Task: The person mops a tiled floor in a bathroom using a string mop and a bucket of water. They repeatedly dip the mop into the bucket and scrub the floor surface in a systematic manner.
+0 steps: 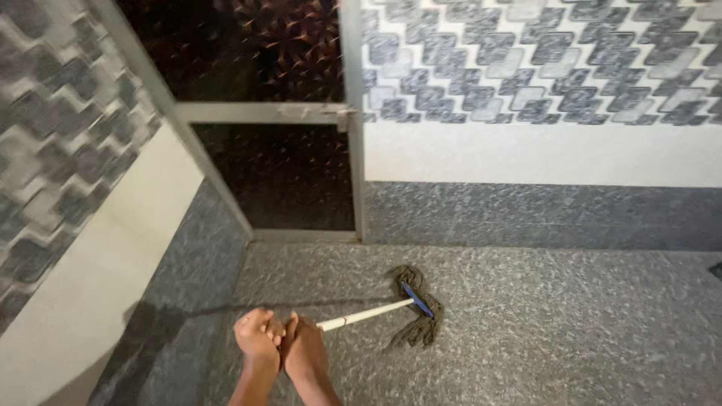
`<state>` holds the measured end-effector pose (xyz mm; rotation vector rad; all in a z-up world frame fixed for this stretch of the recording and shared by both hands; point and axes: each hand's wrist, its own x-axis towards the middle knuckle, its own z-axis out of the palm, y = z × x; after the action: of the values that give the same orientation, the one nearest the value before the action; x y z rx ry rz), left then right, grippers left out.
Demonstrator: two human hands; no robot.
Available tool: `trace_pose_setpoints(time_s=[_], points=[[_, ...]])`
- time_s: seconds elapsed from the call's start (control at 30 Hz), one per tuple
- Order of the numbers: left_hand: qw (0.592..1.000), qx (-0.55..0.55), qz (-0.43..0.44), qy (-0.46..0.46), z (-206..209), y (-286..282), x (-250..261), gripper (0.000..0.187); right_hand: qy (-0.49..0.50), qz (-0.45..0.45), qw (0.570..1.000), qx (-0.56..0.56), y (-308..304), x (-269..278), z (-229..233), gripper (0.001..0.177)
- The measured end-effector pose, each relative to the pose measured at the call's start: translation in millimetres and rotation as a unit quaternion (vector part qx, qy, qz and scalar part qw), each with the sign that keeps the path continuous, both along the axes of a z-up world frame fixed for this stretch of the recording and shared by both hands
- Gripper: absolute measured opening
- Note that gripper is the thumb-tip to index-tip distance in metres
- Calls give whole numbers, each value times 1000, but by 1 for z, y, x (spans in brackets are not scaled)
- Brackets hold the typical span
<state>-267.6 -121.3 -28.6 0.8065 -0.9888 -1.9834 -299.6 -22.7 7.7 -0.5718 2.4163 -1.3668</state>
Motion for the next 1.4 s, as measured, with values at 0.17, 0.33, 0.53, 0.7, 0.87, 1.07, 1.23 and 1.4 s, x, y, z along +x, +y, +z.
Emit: trace_pose_setpoints(time_s=[0.17,0.33,0.53,0.7,0.87,1.07,1.23,1.4], points=[[999,-3,-49,19,9,11,-81,31,79,6,997,-25,20,-74,17,42],[996,6,-83,7,24,40,-153,33,-50,-79,996,-2,48,-133,37,53],[990,16,-133,40,33,69,-234,33,-57,-117,991,-43,79,-204,45,55],[983,3,-177,48,39,83,-304,34,-65,-160,984,-35,91,-266,46,56],[973,3,-223,66,52,90,-387,37,-71,-207,975,-41,96,-336,54,57],[954,-18,-295,55,68,104,-479,37,-38,-269,960,-72,108,-419,61,55],[939,3,-335,77,73,127,-546,37,-38,-315,946,-66,126,-474,61,54],[932,0,-360,48,69,155,-584,37,-42,-319,943,-89,154,-510,57,55]])
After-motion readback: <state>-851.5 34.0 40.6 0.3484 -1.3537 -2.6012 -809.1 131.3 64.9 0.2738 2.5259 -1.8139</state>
